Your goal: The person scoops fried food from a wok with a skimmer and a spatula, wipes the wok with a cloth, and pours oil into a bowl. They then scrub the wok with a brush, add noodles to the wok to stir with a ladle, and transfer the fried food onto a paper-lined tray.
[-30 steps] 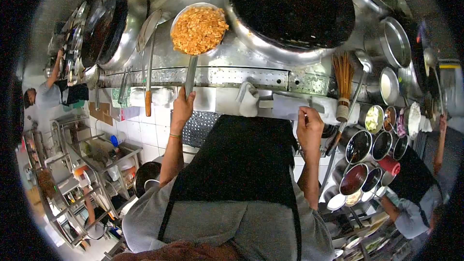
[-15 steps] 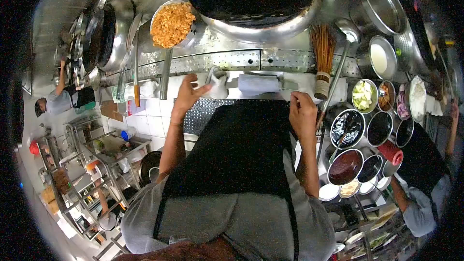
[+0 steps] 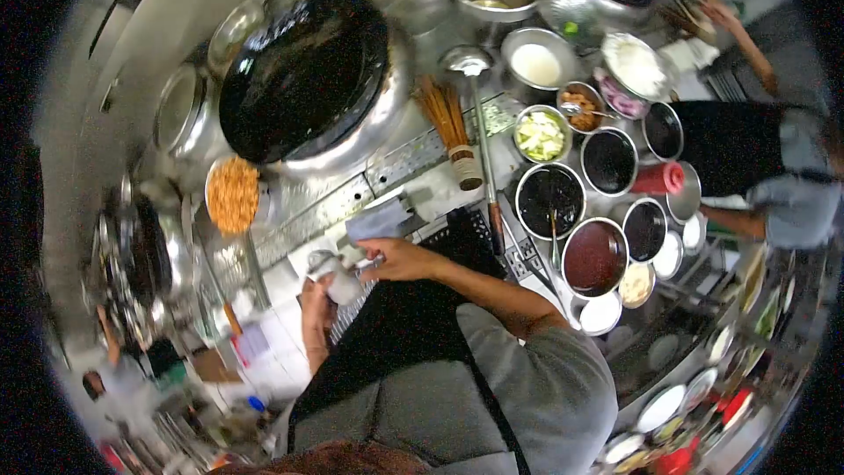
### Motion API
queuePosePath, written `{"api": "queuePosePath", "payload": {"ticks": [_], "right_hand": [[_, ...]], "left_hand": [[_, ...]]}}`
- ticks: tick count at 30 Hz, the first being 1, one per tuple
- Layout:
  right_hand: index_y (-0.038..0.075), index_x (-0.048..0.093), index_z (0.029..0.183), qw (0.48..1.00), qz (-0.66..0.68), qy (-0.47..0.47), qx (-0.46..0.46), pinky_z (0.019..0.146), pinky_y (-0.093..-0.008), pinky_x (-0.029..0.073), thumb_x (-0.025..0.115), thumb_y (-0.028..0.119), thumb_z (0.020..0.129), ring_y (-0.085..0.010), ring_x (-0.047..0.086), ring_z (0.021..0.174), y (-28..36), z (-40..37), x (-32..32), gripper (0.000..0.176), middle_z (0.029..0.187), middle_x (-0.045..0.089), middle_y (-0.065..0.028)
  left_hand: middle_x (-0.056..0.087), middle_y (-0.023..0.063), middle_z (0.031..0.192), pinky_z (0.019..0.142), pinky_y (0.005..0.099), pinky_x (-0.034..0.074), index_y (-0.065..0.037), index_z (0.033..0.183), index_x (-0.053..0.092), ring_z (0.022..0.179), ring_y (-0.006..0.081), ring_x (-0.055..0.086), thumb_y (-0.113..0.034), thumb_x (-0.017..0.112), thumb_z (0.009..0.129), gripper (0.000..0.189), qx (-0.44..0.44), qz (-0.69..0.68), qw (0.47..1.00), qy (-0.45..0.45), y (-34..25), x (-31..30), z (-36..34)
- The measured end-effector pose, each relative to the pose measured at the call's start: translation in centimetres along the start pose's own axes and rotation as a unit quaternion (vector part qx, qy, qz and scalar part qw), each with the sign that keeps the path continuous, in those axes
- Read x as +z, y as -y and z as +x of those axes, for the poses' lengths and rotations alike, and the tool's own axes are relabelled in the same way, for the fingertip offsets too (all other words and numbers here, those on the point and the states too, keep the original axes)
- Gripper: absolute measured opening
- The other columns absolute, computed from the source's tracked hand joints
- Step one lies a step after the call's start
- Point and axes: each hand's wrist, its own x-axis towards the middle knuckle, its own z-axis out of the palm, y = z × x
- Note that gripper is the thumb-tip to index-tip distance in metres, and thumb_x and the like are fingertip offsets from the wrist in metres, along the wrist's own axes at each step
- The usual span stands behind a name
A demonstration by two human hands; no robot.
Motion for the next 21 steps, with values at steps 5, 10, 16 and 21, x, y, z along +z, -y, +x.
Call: {"api": "queuePosePath", "payload": {"ticks": [5, 10, 16, 21], "right_hand": [[-0.001, 0.057, 0.116, 0.981, -0.135, -0.138, -0.006, 0.069, -0.0259, 0.047, 0.080, 0.027, 0.073, -0.0128, 0.056, 0.075, -0.1, -0.7, 2.2, 0.056, 0.094, 0.060, -0.0077], [0.007, 0.057, 0.081, 0.977, 0.058, -0.204, 0.008, 0.068, -0.0243, 0.044, 0.079, 0.008, 0.072, -0.0085, 0.052, 0.080, 1.5, -2.7, 1.4, 0.024, 0.088, 0.057, -0.0014], [0.007, 0.054, 0.099, 0.841, 0.506, -0.170, -0.084, 0.086, -0.0330, 0.047, 0.067, 0.009, 0.082, -0.0165, 0.059, 0.094, -0.3, -5.3, 3.2, 0.022, 0.108, 0.058, -0.0091], [0.001, 0.048, 0.125, 0.738, 0.612, -0.271, -0.082, 0.092, -0.0413, 0.047, 0.055, 0.045, 0.090, -0.0237, 0.053, 0.115, -0.8, -8.8, 6.0, 0.057, 0.128, 0.052, -0.0169]], "left_hand": [[0.058, 0.0140, 0.111, 0.084, 0.0346, 0.051, 0.001, 0.123, 0.042, 0.096, 0.0231, 0.059, -0.016, 0.069, 0.084, 0.051, 0.000, -0.098, 0.989, 0.111, 2.3, 3.1, 2.2], [0.060, 0.0115, 0.108, 0.081, 0.0388, 0.054, -0.004, 0.124, 0.046, 0.094, 0.0249, 0.063, -0.010, 0.066, 0.085, 0.044, -0.002, -0.178, 0.963, 0.201, -2.2, 2.1, 0.7], [0.061, 0.0122, 0.109, 0.083, 0.0393, 0.053, -0.002, 0.120, 0.050, 0.097, 0.0248, 0.063, -0.002, 0.065, 0.083, 0.039, -0.024, -0.123, 0.943, 0.307, -6.1, 3.6, -0.4], [0.059, 0.0152, 0.118, 0.089, 0.0489, 0.051, 0.000, 0.124, 0.049, 0.107, 0.0310, 0.059, -0.009, 0.061, 0.087, 0.040, -0.069, -0.032, 0.885, 0.459, -2.8, 4.8, 2.7]]}}
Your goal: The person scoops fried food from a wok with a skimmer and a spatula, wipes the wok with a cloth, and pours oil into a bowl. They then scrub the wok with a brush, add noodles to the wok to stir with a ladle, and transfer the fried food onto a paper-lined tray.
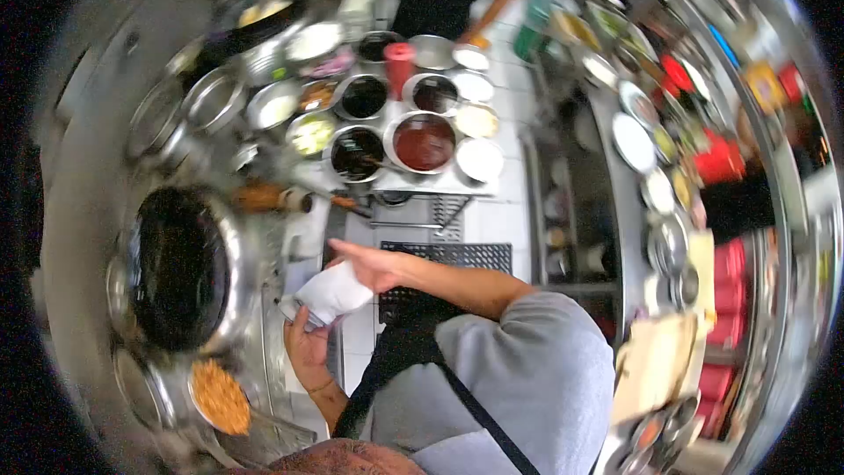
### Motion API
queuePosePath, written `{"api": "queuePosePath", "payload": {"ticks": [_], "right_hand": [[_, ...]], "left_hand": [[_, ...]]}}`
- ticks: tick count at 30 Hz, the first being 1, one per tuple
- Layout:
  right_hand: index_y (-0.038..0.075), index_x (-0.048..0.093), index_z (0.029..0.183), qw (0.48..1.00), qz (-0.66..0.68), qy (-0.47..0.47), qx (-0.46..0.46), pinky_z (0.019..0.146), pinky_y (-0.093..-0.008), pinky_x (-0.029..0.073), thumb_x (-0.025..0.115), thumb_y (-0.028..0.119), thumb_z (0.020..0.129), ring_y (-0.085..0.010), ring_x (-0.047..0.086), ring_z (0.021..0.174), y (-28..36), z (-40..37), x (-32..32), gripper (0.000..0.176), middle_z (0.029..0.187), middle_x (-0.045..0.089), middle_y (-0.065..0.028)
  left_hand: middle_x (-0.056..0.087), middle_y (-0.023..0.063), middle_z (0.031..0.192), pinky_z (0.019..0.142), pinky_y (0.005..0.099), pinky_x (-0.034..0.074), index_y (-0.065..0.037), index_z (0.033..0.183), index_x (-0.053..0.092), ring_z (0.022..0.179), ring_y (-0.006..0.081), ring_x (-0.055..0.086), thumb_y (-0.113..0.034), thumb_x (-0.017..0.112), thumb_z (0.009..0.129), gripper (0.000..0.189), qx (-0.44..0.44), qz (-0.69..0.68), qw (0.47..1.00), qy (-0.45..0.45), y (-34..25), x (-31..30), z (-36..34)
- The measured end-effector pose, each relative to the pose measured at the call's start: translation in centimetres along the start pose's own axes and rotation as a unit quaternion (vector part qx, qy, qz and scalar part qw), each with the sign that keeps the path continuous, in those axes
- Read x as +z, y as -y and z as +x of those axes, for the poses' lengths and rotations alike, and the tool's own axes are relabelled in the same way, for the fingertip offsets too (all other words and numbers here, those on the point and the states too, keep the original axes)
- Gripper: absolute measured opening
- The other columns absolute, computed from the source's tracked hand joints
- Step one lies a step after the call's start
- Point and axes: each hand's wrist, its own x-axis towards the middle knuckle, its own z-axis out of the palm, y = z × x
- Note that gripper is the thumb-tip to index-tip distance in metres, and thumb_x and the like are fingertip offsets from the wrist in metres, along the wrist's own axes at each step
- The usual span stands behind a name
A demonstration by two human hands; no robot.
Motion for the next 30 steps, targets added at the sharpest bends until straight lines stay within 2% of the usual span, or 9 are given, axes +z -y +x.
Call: {"api": "queuePosePath", "payload": {"ticks": [3, 7, 14, 17, 20, 24, 27, 29, 30], "right_hand": [[-0.008, 0.056, 0.114, 0.919, -0.301, -0.243, -0.077, 0.086, -0.0408, 0.049, 0.054, 0.061, 0.085, -0.0273, 0.059, 0.107, -1.5, -1.2, 0.4, 0.075, 0.120, 0.058, -0.0192], [-0.009, 0.064, 0.097, 0.806, -0.502, -0.290, -0.120, 0.078, -0.0402, 0.051, 0.055, 0.065, 0.081, -0.0344, 0.064, 0.093, -0.5, -1.9, 1.4, 0.076, 0.102, 0.064, -0.0261], [-0.011, 0.064, 0.094, 0.711, -0.521, -0.388, -0.269, 0.077, -0.0419, 0.050, 0.062, 0.063, 0.075, -0.0415, 0.063, 0.089, -1.9, -7.9, -1.7, 0.077, 0.094, 0.063, -0.0305], [-0.008, 0.064, 0.087, 0.682, -0.493, -0.433, -0.322, 0.076, -0.0434, 0.050, 0.065, 0.058, 0.074, -0.0413, 0.063, 0.086, -3.6, -10.7, -2.3, 0.068, 0.086, 0.063, -0.0305], [-0.008, 0.063, 0.083, 0.602, -0.565, -0.429, -0.366, 0.074, -0.0440, 0.051, 0.067, 0.056, 0.073, -0.0414, 0.064, 0.082, -5.6, -13.3, -0.8, 0.065, 0.082, 0.063, -0.0289], [0.002, 0.064, 0.074, 0.368, -0.703, -0.486, -0.367, 0.070, -0.0472, 0.052, 0.067, 0.040, 0.075, -0.0311, 0.066, 0.071, -9.2, -15.3, 1.5, 0.038, 0.075, 0.066, -0.0167], [0.004, 0.064, 0.074, 0.369, -0.703, -0.449, -0.411, 0.065, -0.0470, 0.052, 0.066, 0.034, 0.077, -0.0294, 0.066, 0.067, -9.7, -18.5, -0.3, 0.030, 0.074, 0.066, -0.0139], [0.005, 0.065, 0.076, 0.373, -0.600, -0.447, -0.549, 0.058, -0.0441, 0.050, 0.065, 0.030, 0.080, -0.0291, 0.064, 0.063, -8.1, -18.9, -6.5, 0.025, 0.075, 0.066, -0.0136], [0.004, 0.065, 0.077, 0.472, -0.476, -0.491, -0.556, 0.055, -0.0418, 0.049, 0.062, 0.031, 0.083, -0.0278, 0.063, 0.060, -7.4, -22.3, -6.8, 0.027, 0.074, 0.066, -0.0128]], "left_hand": [[0.051, 0.0112, 0.131, 0.094, 0.0642, 0.040, -0.007, 0.131, 0.044, 0.122, 0.0321, 0.048, -0.027, 0.063, 0.087, 0.052, -0.216, -0.105, 0.968, 0.080, 5.4, -3.0, 3.1], [0.039, 0.0053, 0.142, 0.093, 0.0699, 0.036, -0.017, 0.139, 0.035, 0.127, 0.0338, 0.041, -0.044, 0.053, 0.091, 0.059, -0.315, -0.152, 0.936, -0.034, 9.6, -0.9, 4.8], [0.046, 0.0076, 0.136, 0.100, 0.0538, 0.037, -0.013, 0.137, 0.039, 0.124, 0.0272, 0.046, -0.036, 0.047, 0.095, 0.048, -0.335, 0.022, 0.923, 0.190, 13.3, -0.4, 10.1], [0.049, 0.0068, 0.133, 0.096, 0.0489, 0.041, -0.012, 0.134, 0.041, 0.120, 0.0270, 0.049, -0.036, 0.048, 0.095, 0.046, -0.356, 0.076, 0.925, 0.109, 13.1, 7.1, 6.3], [0.055, 0.0079, 0.122, 0.076, 0.0372, 0.052, -0.011, 0.126, 0.045, 0.103, 0.0222, 0.058, -0.039, 0.053, 0.093, 0.044, -0.296, 0.007, 0.940, 0.170, 19.4, 3.9, 6.6], [0.059, 0.0074, 0.116, 0.080, 0.0395, 0.051, -0.010, 0.116, 0.053, 0.103, 0.0234, 0.059, -0.040, 0.049, 0.094, 0.037, -0.236, 0.106, 0.955, 0.147, 23.4, 5.3, 5.0], [0.062, 0.0071, 0.112, 0.084, 0.0412, 0.050, -0.010, 0.109, 0.059, 0.102, 0.0244, 0.061, -0.041, 0.046, 0.096, 0.036, -0.034, 0.361, 0.909, 0.207, 24.9, 5.8, 6.4], [0.064, 0.0069, 0.109, 0.086, 0.0424, 0.049, -0.009, 0.104, 0.063, 0.101, 0.0250, 0.061, -0.042, 0.044, 0.097, 0.038, 0.276, 0.565, 0.730, 0.267, 24.6, 6.0, 8.0], [0.069, 0.0067, 0.087, 0.074, 0.0383, 0.054, -0.006, 0.093, 0.066, 0.083, 0.0238, 0.066, -0.040, 0.042, 0.098, 0.042, -0.038, 0.397, 0.913, 0.091, 20.5, 16.0, 0.4]]}}
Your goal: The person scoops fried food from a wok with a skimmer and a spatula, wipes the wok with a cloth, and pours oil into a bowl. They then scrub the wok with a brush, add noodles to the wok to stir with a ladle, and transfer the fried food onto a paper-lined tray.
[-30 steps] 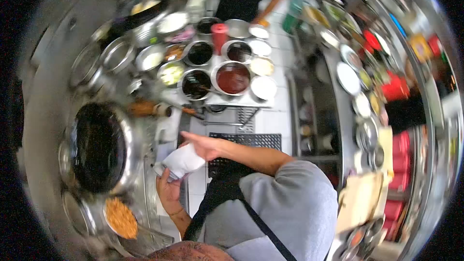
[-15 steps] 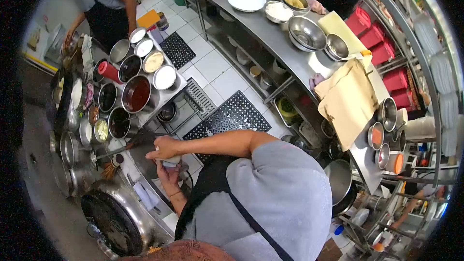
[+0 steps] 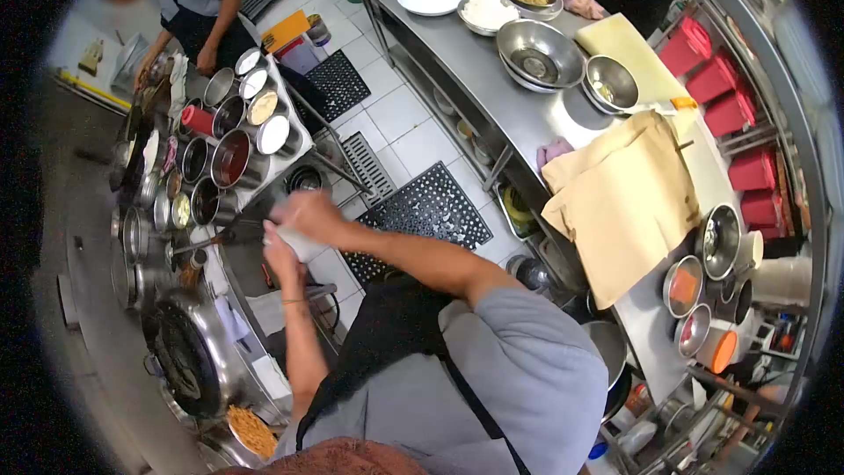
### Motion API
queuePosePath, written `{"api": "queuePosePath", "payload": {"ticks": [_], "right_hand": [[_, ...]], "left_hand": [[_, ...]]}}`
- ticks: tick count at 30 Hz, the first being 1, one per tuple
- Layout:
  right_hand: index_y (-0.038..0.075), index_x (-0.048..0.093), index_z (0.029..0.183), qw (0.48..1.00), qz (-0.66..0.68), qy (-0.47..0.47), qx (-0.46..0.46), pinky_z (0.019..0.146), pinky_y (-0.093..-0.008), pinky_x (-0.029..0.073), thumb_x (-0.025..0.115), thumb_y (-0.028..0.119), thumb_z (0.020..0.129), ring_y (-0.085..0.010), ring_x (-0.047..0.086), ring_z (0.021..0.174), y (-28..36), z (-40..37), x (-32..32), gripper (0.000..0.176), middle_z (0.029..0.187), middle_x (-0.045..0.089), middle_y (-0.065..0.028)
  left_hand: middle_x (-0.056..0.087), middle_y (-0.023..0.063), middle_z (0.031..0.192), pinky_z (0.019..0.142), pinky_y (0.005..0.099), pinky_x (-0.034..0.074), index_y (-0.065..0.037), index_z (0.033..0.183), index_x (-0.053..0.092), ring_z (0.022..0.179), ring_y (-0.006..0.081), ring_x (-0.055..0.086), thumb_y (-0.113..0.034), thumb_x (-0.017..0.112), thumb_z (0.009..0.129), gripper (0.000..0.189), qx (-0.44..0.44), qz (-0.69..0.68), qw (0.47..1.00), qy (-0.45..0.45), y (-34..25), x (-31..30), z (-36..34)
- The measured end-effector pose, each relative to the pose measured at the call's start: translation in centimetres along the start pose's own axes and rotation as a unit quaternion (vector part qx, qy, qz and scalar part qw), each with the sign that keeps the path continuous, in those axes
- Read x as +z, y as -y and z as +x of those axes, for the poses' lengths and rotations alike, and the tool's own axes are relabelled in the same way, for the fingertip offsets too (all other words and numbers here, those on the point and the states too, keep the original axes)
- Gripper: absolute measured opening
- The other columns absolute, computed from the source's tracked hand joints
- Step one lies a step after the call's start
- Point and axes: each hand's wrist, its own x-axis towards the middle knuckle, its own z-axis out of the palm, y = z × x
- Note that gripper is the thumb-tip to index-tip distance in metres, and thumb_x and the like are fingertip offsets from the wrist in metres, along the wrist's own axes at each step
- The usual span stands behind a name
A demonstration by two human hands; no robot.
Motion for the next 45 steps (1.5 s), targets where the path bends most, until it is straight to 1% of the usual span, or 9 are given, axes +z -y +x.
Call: {"api": "queuePosePath", "payload": {"ticks": [3, 7, 12, 13, 21, 24, 26, 37, 45], "right_hand": [[0.003, 0.063, 0.080, 0.827, 0.435, -0.107, 0.340, 0.050, -0.0338, 0.047, 0.057, 0.034, 0.090, -0.0208, 0.060, 0.055, -5.0, -1.6, -2.5, 0.033, 0.072, 0.065, -0.0097], [0.002, 0.060, 0.080, 0.749, 0.532, -0.185, 0.350, 0.046, -0.0327, 0.046, 0.057, 0.034, 0.091, -0.0164, 0.056, 0.050, -4.4, -2.3, -5.8, 0.033, 0.071, 0.062, -0.0067], [0.003, 0.060, 0.078, 0.981, -0.053, -0.175, -0.058, 0.051, -0.0384, 0.046, 0.055, 0.028, 0.091, -0.0226, 0.063, 0.057, -2.5, -1.0, -4.1, 0.028, 0.069, 0.061, -0.0137], [0.000, 0.060, 0.078, 0.968, 0.190, -0.128, -0.104, 0.050, -0.0380, 0.044, 0.056, 0.023, 0.090, -0.0270, 0.060, 0.054, 3.2, -2.1, -3.7, 0.026, 0.067, 0.057, -0.0182], [-0.003, 0.059, 0.070, 0.985, 0.099, -0.030, 0.137, 0.053, -0.0369, 0.044, 0.058, 0.027, 0.089, -0.0177, 0.055, 0.057, -1.8, -6.6, 1.9, 0.035, 0.062, 0.056, -0.0165], [0.000, 0.061, 0.076, 0.903, 0.263, 0.012, 0.339, 0.053, -0.0346, 0.046, 0.056, 0.029, 0.092, -0.0155, 0.058, 0.062, -2.0, -6.9, 4.2, 0.033, 0.067, 0.058, -0.0065], [0.001, 0.061, 0.091, 0.766, 0.368, 0.018, 0.526, 0.056, -0.0343, 0.050, 0.057, 0.034, 0.092, -0.0174, 0.061, 0.067, -1.6, -6.4, 5.5, 0.033, 0.079, 0.061, -0.0052], [0.005, 0.057, 0.080, 0.847, 0.159, 0.464, 0.205, 0.051, -0.0272, 0.042, 0.067, 0.040, 0.086, -0.0097, 0.049, 0.063, 2.6, -1.7, 15.9, 0.037, 0.070, 0.054, -0.0006], [0.005, 0.062, 0.080, 0.642, 0.405, 0.499, 0.418, 0.051, -0.0263, 0.042, 0.063, 0.027, 0.091, -0.0095, 0.050, 0.062, 4.2, -0.6, 21.6, 0.025, 0.073, 0.057, -0.0004]], "left_hand": [[0.063, 0.0114, 0.071, 0.058, 0.0285, 0.047, 0.000, 0.078, 0.060, 0.062, 0.0170, 0.058, -0.026, 0.055, 0.095, 0.031, 0.448, 0.291, 0.840, 0.094, -8.0, 7.5, -6.9], [0.054, 0.0197, 0.062, 0.050, 0.0403, 0.038, 0.003, 0.071, 0.052, 0.051, 0.0332, 0.048, -0.018, 0.060, 0.091, 0.030, 0.509, 0.325, 0.784, 0.144, -9.3, 11.4, -8.1], [0.056, 0.0207, 0.061, 0.049, 0.0389, 0.038, 0.001, 0.074, 0.056, 0.051, 0.0251, 0.047, -0.027, 0.053, 0.095, 0.036, 0.375, 0.331, 0.865, 0.033, -5.9, 9.2, -2.9], [0.057, 0.0198, 0.061, 0.048, 0.0377, 0.038, 0.001, 0.072, 0.057, 0.051, 0.0184, 0.044, -0.031, 0.050, 0.097, 0.041, 0.311, 0.344, 0.885, 0.040, -3.7, 8.4, -1.6], [0.063, 0.0125, 0.064, 0.054, 0.0383, 0.043, 0.006, 0.080, 0.061, 0.059, 0.0200, 0.057, -0.026, 0.046, 0.097, 0.039, 0.341, 0.223, 0.907, 0.109, 6.5, 1.8, -0.9], [0.066, 0.0141, 0.082, 0.063, 0.0373, 0.048, 0.005, 0.094, 0.061, 0.072, 0.0200, 0.062, -0.026, 0.051, 0.095, 0.033, 0.028, 0.343, 0.933, 0.104, 9.0, -3.5, -0.1], [0.065, 0.0132, 0.101, 0.071, 0.0392, 0.052, 0.000, 0.109, 0.058, 0.085, 0.0239, 0.064, -0.026, 0.052, 0.095, 0.030, -0.272, -0.166, 0.931, 0.179, 9.0, -7.1, -0.1], [0.061, 0.0141, 0.099, 0.062, 0.0378, 0.054, -0.001, 0.114, 0.051, 0.074, 0.0274, 0.064, -0.015, 0.048, 0.093, 0.026, -0.088, -0.225, 0.968, 0.066, 8.0, -16.7, 0.7], [0.051, 0.0126, 0.121, 0.092, 0.0360, 0.046, -0.002, 0.128, 0.042, 0.110, 0.0231, 0.054, -0.042, 0.048, 0.096, 0.052, 0.022, -0.338, 0.939, -0.060, 4.0, -20.4, -2.3]]}}
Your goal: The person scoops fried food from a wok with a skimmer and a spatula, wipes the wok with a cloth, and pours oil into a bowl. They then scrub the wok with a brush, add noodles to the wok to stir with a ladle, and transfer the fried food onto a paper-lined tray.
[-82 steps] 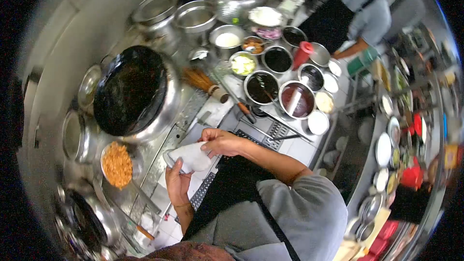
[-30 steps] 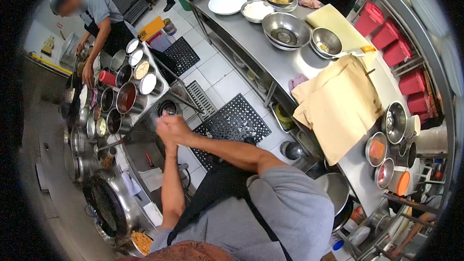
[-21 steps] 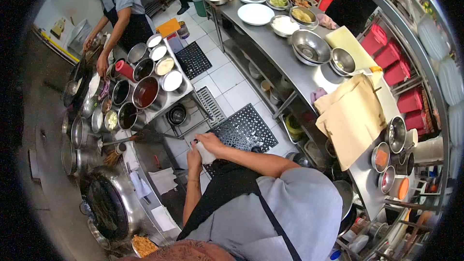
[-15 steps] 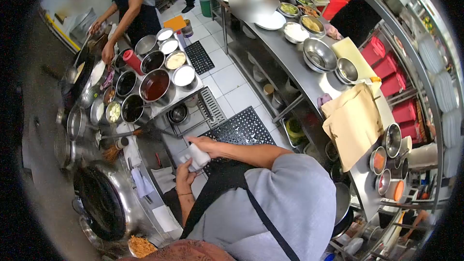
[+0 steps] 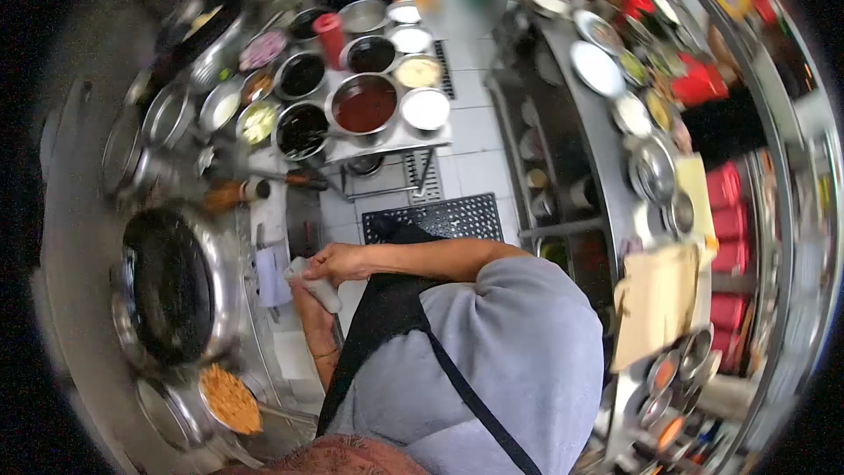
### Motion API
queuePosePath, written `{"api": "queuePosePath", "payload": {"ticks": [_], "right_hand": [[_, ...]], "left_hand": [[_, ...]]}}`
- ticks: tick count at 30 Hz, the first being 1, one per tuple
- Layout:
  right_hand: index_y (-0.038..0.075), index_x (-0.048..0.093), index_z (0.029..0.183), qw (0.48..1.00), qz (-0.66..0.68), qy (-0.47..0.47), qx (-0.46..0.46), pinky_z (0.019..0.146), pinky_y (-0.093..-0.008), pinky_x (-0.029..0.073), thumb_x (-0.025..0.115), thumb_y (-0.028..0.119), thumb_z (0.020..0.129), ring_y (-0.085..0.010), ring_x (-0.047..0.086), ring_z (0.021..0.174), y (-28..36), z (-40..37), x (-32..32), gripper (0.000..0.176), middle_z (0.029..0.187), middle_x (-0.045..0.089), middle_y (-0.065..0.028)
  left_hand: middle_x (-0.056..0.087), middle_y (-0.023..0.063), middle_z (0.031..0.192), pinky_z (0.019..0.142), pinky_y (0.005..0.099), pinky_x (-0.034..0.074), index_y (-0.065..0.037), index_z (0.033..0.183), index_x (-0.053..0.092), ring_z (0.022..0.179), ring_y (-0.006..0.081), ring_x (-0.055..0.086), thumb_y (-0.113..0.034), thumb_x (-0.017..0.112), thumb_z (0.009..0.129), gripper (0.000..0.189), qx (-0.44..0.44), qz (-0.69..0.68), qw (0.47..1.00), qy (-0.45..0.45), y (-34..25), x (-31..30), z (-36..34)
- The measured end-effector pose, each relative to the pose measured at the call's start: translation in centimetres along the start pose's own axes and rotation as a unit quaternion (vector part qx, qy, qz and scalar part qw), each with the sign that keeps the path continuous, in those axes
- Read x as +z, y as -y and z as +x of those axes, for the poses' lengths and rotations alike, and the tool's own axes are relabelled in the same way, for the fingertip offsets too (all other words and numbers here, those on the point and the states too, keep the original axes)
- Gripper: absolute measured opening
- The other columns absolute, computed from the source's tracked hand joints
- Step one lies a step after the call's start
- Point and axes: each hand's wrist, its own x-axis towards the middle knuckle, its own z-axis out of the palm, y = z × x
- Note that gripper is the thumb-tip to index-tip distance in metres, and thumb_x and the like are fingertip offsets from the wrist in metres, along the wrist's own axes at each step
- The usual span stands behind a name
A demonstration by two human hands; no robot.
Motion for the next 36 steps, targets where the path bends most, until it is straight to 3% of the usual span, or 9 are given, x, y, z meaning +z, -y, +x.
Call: {"api": "queuePosePath", "payload": {"ticks": [4, 8, 10, 16, 20, 22, 30, 31, 36], "right_hand": [[0.000, 0.066, 0.097, 0.984, -0.100, 0.103, 0.103, 0.056, -0.0288, 0.047, 0.054, 0.035, 0.095, -0.0137, 0.059, 0.069, 1.5, 2.7, -0.2, 0.037, 0.082, 0.063, -0.0041], [-0.001, 0.066, 0.097, 0.964, -0.080, 0.149, 0.207, 0.062, -0.0339, 0.050, 0.053, 0.036, 0.095, -0.0215, 0.063, 0.075, 7.2, 4.2, 1.4, 0.039, 0.081, 0.065, -0.0109], [-0.003, 0.064, 0.098, 0.850, -0.476, 0.224, -0.025, 0.071, -0.0390, 0.050, 0.058, 0.026, 0.092, -0.0317, 0.063, 0.082, 9.9, 5.2, -0.2, 0.031, 0.090, 0.065, -0.0193], [-0.004, 0.058, 0.105, 0.703, -0.654, -0.015, -0.278, 0.082, -0.0434, 0.047, 0.065, 0.001, 0.078, -0.0423, 0.056, 0.095, 13.3, 6.9, -5.7, 0.028, 0.111, 0.055, -0.0248], [-0.005, 0.047, 0.118, 0.683, -0.688, -0.045, -0.239, 0.091, -0.0446, 0.042, 0.067, -0.001, 0.073, -0.0430, 0.050, 0.106, 12.5, 9.4, -8.4, 0.049, 0.119, 0.048, -0.0279], [-0.006, 0.033, 0.127, 0.798, -0.585, -0.083, -0.116, 0.098, -0.0450, 0.037, 0.068, -0.003, 0.071, -0.0433, 0.043, 0.116, 10.3, 11.6, -10.2, 0.067, 0.126, 0.040, -0.0302], [-0.004, 0.057, 0.093, 0.753, -0.623, -0.162, -0.136, 0.061, -0.0326, 0.046, 0.063, 0.007, 0.080, -0.0179, 0.055, 0.064, 13.6, 14.8, -9.3, 0.018, 0.074, 0.062, -0.0102], [-0.004, 0.059, 0.095, 0.753, -0.625, -0.178, -0.101, 0.068, -0.0367, 0.047, 0.066, 0.009, 0.079, -0.0282, 0.060, 0.070, 15.0, 14.4, -7.5, 0.021, 0.078, 0.064, -0.0162], [0.003, 0.055, 0.083, 0.861, -0.456, -0.220, -0.045, 0.049, -0.0239, 0.038, 0.063, 0.016, 0.088, -0.0074, 0.048, 0.053, 16.0, 10.3, -1.7, 0.016, 0.062, 0.052, -0.0009]], "left_hand": [[0.058, 0.0099, 0.110, 0.082, 0.0325, 0.050, -0.001, 0.121, 0.049, 0.099, 0.0195, 0.059, -0.031, 0.061, 0.091, 0.044, -0.017, 0.182, 0.977, -0.107, -0.8, -1.5, -0.2], [0.062, 0.0087, 0.098, 0.064, 0.0299, 0.053, -0.001, 0.114, 0.054, 0.084, 0.0186, 0.063, -0.033, 0.063, 0.089, 0.042, 0.026, 0.046, 0.973, -0.227, -3.0, 0.0, -1.8], [0.063, 0.0094, 0.092, 0.047, 0.0271, 0.049, -0.002, 0.109, 0.057, 0.071, 0.0170, 0.063, -0.035, 0.064, 0.088, 0.040, -0.028, 0.015, 0.964, -0.264, -4.0, 1.2, -2.9], [0.063, 0.0085, 0.077, 0.039, 0.0248, 0.043, -0.004, 0.102, 0.058, 0.055, 0.0154, 0.059, -0.044, 0.065, 0.085, 0.043, 0.025, -0.060, 0.852, -0.520, -3.5, 2.0, -6.7], [0.060, 0.0071, 0.068, 0.033, 0.0231, 0.037, -0.005, 0.100, 0.057, 0.045, 0.0138, 0.054, -0.052, 0.059, 0.087, 0.048, 0.122, -0.107, 0.810, -0.563, -5.1, 3.0, -7.6], [0.056, 0.0050, 0.063, 0.030, 0.0227, 0.035, -0.005, 0.101, 0.056, 0.043, 0.0126, 0.052, -0.060, 0.051, 0.087, 0.056, 0.109, -0.114, 0.802, -0.576, -6.0, 2.8, -7.8], [0.060, 0.0060, 0.077, 0.031, 0.0230, 0.035, -0.010, 0.107, 0.053, 0.050, 0.0151, 0.056, -0.051, 0.053, 0.090, 0.045, 0.121, -0.210, 0.846, -0.474, -9.7, -2.1, -6.8], [0.060, 0.0060, 0.078, 0.031, 0.0229, 0.036, -0.010, 0.107, 0.053, 0.052, 0.0153, 0.057, -0.047, 0.054, 0.091, 0.040, 0.110, -0.222, 0.852, -0.462, -10.1, -2.8, -6.6], [0.061, 0.0061, 0.083, 0.036, 0.0236, 0.040, -0.011, 0.109, 0.051, 0.060, 0.0163, 0.060, -0.036, 0.056, 0.090, 0.031, 0.140, -0.273, 0.876, -0.372, -11.0, -6.5, -7.1]]}}
